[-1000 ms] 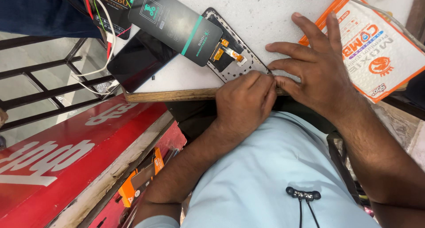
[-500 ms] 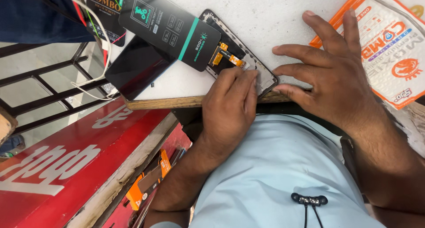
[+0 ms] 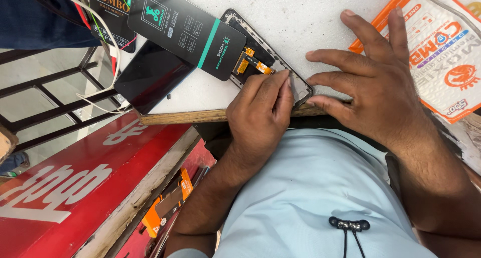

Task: The person cleans the interior of a disassembled smartphone chassis with a small cloth, then places a new battery into the chassis and presses it down. A second person is visible nearby handling another phone.

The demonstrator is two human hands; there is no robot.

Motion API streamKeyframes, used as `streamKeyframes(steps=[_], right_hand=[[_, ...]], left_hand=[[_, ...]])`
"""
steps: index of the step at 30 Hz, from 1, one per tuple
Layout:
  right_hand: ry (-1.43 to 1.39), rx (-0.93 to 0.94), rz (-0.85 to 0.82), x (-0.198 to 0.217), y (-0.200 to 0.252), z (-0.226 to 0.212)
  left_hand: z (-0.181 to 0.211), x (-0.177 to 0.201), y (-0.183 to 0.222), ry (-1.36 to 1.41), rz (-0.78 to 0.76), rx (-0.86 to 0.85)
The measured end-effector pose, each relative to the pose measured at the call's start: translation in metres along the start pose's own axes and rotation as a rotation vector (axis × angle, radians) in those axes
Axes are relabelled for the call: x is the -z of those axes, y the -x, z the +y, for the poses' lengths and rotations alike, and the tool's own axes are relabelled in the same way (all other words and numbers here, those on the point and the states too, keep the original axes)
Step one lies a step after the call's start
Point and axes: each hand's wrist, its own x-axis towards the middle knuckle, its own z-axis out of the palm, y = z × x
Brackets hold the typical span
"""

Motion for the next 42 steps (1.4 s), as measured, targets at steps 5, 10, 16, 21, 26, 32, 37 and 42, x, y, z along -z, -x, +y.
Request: streamKeyframes(steps=[5, 10, 16, 21, 26, 32, 37, 42], right_hand=[[0.0, 0.009, 0.01, -0.002, 0.004, 0.002], [0.004, 0.036, 0.028, -0.006, 0.007, 0.006], [-0.019, 0.043, 0.043, -0.003, 0.007, 0.004], [-0.006, 0.046, 0.045, -0.001, 0.005, 0.001], [0.007, 0.05, 0.041, -0.001, 0.004, 0.002], [0.019, 0.052, 0.043, -0.002, 0.005, 0.002], [0.019, 0.055, 0.05, 0.0, 0.003, 0.001], [0.005, 0.041, 0.05, 0.001, 0.002, -0.002]], left_hand=[[0.0, 0.0, 0.001, 0.025, 0.015, -0.003], [0.005, 0.001, -0.004, -0.001, 0.013, -0.017], [0.024, 0.011, -0.021, 0.065, 0.047, 0.016], [0.044, 0.021, -0.044, 0.032, 0.037, 0.006], [0.054, 0.028, -0.055, 0.04, 0.03, 0.005], [0.043, 0.02, -0.044, 0.041, 0.042, 0.022], [0.028, 0.013, -0.027, 0.04, 0.052, 0.032], [0.016, 0.007, -0.015, 0.026, 0.06, 0.015]])
